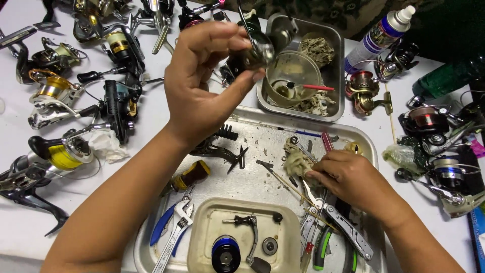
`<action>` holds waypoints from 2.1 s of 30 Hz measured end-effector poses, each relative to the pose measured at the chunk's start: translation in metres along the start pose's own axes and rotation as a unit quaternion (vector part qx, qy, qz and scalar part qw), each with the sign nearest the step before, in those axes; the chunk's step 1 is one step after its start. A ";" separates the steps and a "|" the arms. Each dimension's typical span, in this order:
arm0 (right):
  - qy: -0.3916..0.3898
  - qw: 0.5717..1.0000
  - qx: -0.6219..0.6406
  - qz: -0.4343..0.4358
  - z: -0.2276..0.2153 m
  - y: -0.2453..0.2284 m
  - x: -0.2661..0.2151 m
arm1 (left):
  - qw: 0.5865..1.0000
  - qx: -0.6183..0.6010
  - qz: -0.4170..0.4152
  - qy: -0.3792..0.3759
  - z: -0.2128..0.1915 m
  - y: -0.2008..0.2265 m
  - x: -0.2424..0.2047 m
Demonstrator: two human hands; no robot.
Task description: The person is disassembling a fishing reel to adjust the bail arm and clean internal components using various tools on a workbench.
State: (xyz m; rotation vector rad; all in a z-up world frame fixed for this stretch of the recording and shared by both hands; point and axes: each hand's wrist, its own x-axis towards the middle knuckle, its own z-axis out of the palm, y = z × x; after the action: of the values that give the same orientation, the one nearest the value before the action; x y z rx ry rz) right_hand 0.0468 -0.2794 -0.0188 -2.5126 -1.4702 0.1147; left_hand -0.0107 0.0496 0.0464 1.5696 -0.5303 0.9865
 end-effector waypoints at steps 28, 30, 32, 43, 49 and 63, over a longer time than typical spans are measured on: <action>0.019 0.997 0.056 0.051 -0.012 0.002 -0.025 | 0.970 0.108 0.102 -0.192 0.002 -0.017 -0.030; -0.039 0.995 0.035 0.090 -0.027 -0.006 -0.024 | 0.961 0.098 0.122 -0.228 0.004 -0.025 -0.035; 0.015 0.996 0.039 0.081 -0.046 -0.019 -0.018 | 0.952 0.095 0.155 -0.246 0.011 -0.029 -0.039; 0.072 0.961 0.236 0.123 -0.071 -0.069 0.046 | 0.882 0.178 0.302 -0.315 0.024 -0.003 -0.040; 0.136 0.935 0.308 0.108 -0.056 -0.089 0.057 | 0.891 0.193 0.294 -0.288 0.020 0.002 -0.037; -0.048 0.987 0.032 -0.153 -0.080 -0.126 0.009 | 0.940 0.256 0.019 -0.225 -0.046 0.009 -0.036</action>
State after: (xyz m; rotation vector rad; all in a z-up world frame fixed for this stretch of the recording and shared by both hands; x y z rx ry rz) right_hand -0.0412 -0.2252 0.0889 -2.2280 -1.8379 0.2280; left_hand -0.0509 0.0846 0.0222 2.2888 -0.6518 0.8293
